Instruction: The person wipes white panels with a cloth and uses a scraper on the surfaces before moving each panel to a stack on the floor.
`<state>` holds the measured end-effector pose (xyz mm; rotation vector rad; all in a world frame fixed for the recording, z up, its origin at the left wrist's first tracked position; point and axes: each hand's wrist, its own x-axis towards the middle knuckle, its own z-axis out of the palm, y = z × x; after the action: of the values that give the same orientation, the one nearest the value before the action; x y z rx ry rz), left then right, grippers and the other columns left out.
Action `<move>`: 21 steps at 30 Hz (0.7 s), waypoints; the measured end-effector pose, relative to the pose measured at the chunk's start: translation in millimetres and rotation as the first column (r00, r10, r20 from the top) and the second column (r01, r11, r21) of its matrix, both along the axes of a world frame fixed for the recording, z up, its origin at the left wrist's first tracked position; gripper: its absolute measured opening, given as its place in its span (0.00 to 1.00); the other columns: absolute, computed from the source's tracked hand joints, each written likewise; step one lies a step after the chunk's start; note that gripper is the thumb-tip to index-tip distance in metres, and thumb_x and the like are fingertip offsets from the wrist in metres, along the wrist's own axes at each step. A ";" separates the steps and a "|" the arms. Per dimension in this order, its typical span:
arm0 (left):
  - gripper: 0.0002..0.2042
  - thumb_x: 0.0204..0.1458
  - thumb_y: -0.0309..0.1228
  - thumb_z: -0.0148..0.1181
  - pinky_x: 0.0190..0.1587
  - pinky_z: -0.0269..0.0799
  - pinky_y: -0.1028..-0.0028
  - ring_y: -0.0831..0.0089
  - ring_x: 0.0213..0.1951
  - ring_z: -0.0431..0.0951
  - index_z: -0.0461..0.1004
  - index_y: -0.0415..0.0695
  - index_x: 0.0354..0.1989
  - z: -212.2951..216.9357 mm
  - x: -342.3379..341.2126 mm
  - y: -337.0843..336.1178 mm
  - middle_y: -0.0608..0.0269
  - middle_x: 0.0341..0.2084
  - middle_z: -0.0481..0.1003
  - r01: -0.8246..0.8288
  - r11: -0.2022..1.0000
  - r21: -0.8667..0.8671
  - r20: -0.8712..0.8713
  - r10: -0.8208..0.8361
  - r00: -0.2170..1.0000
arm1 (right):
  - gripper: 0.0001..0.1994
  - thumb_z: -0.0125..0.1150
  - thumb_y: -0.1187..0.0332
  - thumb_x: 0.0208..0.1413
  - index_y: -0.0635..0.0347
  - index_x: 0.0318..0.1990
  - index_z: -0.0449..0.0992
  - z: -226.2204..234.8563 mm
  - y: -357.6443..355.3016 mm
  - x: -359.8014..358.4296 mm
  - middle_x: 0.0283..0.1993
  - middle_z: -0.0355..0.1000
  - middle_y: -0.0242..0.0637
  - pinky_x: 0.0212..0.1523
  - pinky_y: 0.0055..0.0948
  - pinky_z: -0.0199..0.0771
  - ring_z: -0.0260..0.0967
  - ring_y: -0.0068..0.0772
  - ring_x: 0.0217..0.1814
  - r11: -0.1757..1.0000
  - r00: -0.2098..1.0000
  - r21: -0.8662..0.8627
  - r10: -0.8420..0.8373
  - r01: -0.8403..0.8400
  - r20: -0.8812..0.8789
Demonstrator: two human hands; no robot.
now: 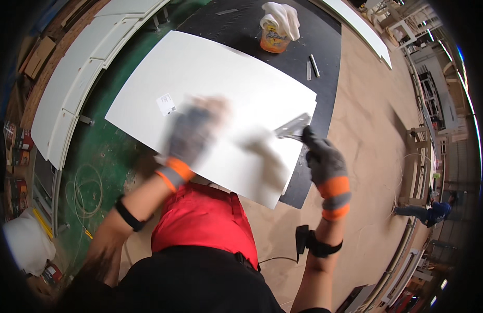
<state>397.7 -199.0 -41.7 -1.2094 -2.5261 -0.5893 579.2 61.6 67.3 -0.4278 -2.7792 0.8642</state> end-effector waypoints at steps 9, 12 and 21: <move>0.20 0.53 0.47 0.57 0.54 0.68 0.62 0.62 0.55 0.72 0.72 0.54 0.51 3.2 252.5 76.3 0.59 0.50 0.73 0.971 -0.226 0.072 0.640 -0.737 -0.219 | 0.22 0.51 0.85 0.51 0.60 0.54 0.75 31.9 -18.8 24.8 0.37 0.74 0.38 0.32 0.23 0.71 0.68 0.24 0.27 0.989 0.995 -0.110 -0.099 0.102 0.030; 0.25 0.54 0.50 0.55 0.61 0.63 0.62 0.60 0.56 0.70 0.70 0.48 0.56 5.3 169.7 19.2 0.56 0.53 0.72 0.923 0.175 0.344 0.524 -0.851 -0.033 | 0.22 0.50 0.85 0.50 0.58 0.52 0.76 9.5 -1.1 71.7 0.35 0.73 0.36 0.32 0.23 0.71 0.68 0.24 0.27 0.990 0.986 -0.119 -0.053 0.073 0.159; 0.21 0.63 0.37 0.44 0.41 0.74 0.74 0.76 0.42 0.75 0.65 0.45 0.63 -31.0 27.3 -240.8 0.59 0.46 0.75 -0.268 0.933 -0.240 0.969 0.213 -0.126 | 0.18 0.58 0.72 0.49 0.47 0.49 0.77 -35.1 -90.4 25.6 0.40 0.74 0.35 0.39 0.39 0.74 0.73 0.43 0.41 0.868 0.818 0.252 0.253 -0.428 0.517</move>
<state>425.0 -439.8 -72.7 0.1632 -3.6301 -2.0791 604.9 -28.7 32.2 -0.0592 -3.4495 0.3017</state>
